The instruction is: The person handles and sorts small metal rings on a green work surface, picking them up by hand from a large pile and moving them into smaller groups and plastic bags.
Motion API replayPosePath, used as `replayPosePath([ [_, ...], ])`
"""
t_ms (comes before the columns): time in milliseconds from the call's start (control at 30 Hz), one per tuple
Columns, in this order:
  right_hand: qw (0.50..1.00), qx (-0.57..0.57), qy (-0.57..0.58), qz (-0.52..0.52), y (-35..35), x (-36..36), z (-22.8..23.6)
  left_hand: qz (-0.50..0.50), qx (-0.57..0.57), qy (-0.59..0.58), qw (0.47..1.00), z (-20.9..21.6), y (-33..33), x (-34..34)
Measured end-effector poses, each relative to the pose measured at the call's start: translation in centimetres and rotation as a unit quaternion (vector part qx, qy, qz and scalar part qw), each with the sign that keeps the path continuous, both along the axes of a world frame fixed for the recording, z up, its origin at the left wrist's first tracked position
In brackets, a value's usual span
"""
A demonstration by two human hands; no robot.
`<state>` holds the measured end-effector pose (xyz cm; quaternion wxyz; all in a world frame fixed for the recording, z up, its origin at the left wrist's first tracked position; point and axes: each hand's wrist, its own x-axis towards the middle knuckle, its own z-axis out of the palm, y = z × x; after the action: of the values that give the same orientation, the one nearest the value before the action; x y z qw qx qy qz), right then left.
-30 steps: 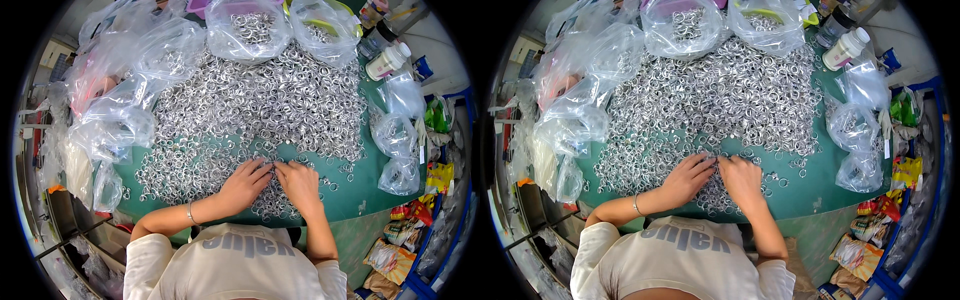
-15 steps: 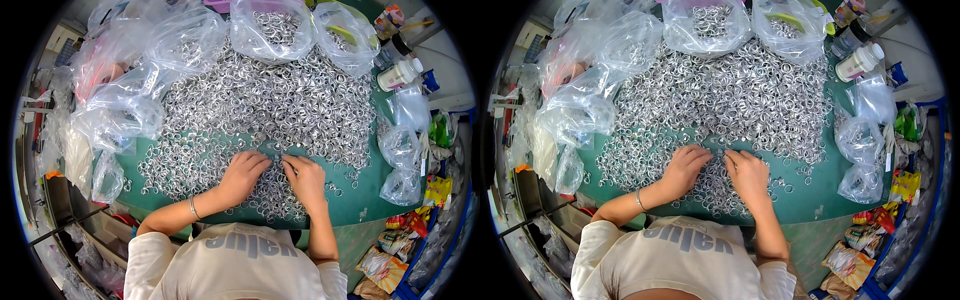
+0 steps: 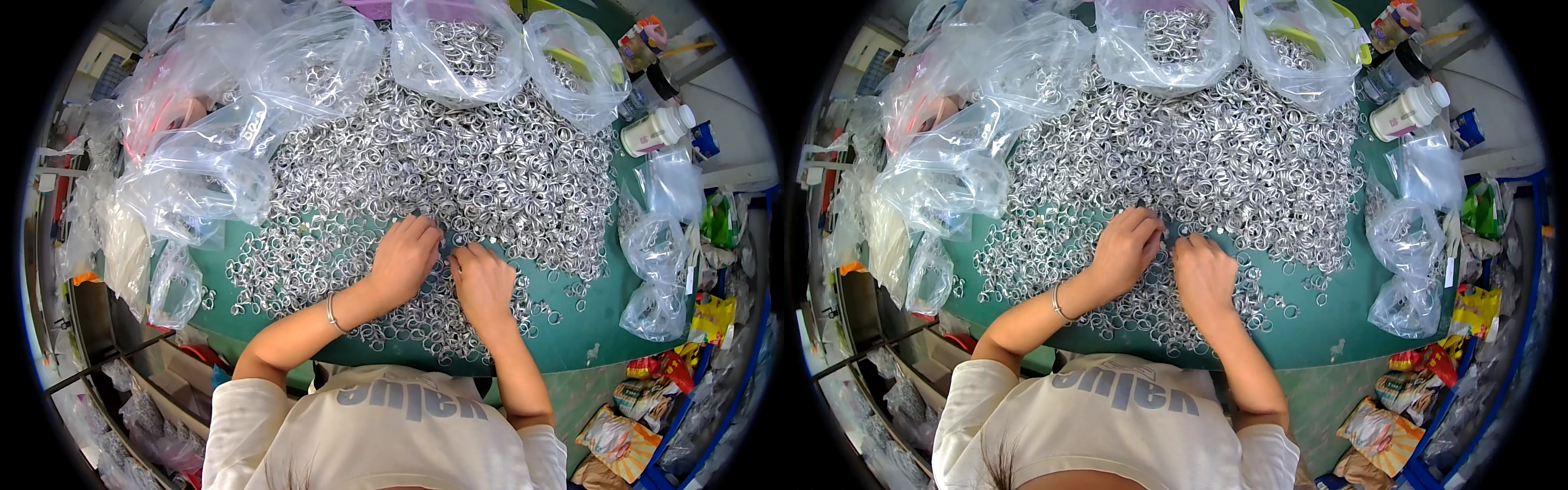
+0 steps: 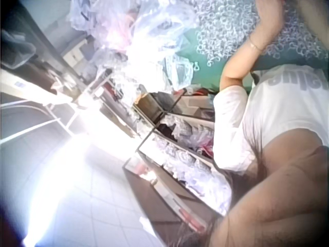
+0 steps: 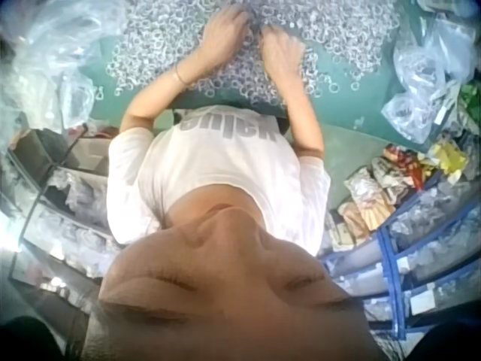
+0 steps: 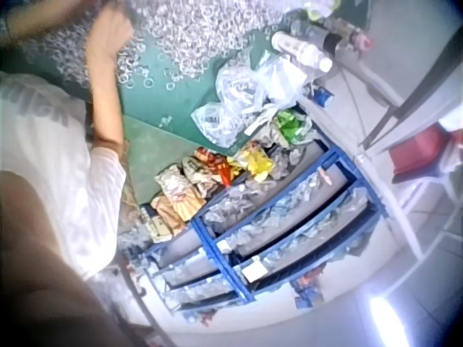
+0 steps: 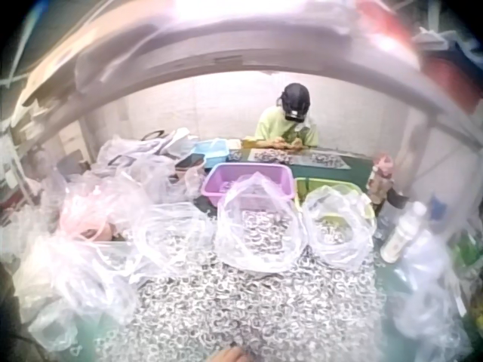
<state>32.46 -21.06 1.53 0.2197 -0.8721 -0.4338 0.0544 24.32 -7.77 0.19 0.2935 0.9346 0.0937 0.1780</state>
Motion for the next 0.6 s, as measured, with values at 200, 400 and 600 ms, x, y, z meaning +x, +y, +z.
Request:
replayPosePath([
  [200, 0.834, 0.246, 0.482, -0.112, -2.0, 1.1, 0.9, 0.063, -0.381, 0.091, 0.918, 2.2, 0.2, -2.1],
  [400, 0.513, 0.399, 0.754, -0.090, -2.1, 1.0, 1.0, 0.068, -0.772, 0.064, 0.629, 2.4, -0.6, -3.6],
  [600, 0.889, 0.308, 0.329, 0.077, 0.4, -3.1, 2.1, 0.025, -0.951, 0.065, 0.302, 0.8, -1.6, -4.8],
])
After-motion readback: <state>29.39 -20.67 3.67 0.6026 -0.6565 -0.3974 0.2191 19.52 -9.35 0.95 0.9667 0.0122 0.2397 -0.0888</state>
